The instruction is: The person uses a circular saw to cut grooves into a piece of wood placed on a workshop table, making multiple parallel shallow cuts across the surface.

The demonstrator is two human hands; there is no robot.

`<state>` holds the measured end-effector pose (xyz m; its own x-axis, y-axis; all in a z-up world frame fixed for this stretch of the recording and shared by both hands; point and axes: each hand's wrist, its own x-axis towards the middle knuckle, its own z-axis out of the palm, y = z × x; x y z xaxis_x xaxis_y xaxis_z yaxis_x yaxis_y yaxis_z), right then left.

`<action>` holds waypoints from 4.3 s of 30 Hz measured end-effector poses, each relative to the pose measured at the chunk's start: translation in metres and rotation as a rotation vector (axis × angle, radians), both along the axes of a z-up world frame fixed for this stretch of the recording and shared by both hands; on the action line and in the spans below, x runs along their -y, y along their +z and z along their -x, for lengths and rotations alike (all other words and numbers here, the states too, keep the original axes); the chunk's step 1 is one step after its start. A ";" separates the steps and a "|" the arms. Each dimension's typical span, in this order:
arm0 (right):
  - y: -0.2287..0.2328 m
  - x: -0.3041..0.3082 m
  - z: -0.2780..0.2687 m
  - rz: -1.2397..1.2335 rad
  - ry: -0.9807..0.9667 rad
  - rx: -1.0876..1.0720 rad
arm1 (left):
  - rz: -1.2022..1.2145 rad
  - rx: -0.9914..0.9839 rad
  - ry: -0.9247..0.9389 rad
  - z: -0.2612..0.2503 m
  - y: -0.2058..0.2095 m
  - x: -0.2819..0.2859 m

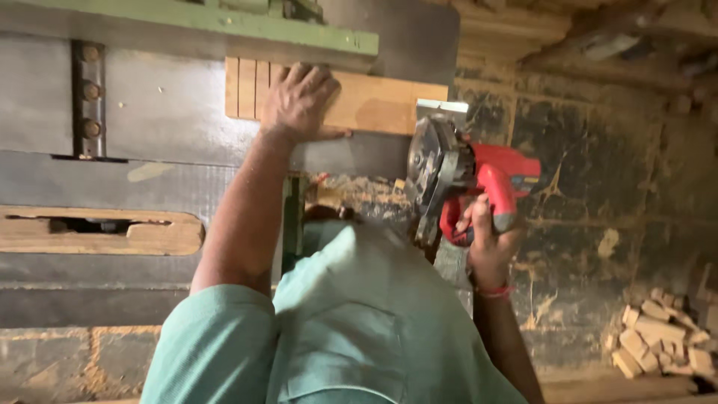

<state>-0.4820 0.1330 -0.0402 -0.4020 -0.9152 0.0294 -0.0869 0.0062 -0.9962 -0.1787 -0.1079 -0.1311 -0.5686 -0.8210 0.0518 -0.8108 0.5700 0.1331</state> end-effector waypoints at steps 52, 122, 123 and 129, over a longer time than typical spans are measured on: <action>-0.003 0.028 -0.003 -0.035 -0.046 -0.037 | 0.197 0.034 -0.044 -0.008 -0.034 -0.001; -0.012 0.063 0.004 0.001 -0.052 0.065 | 0.346 -0.210 -0.052 -0.015 -0.033 -0.006; -0.012 0.064 0.004 0.000 -0.052 0.078 | 0.336 -0.205 -0.052 -0.014 -0.032 -0.006; -0.012 0.068 0.006 -0.009 -0.053 0.089 | 0.324 -0.147 -0.039 -0.012 -0.033 -0.005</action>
<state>-0.4875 0.0654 -0.0525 -0.4506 -0.8926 -0.0169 0.0027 0.0176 -0.9998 -0.1664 -0.1028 -0.1640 -0.5666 -0.7264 0.3891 -0.7731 0.6319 0.0539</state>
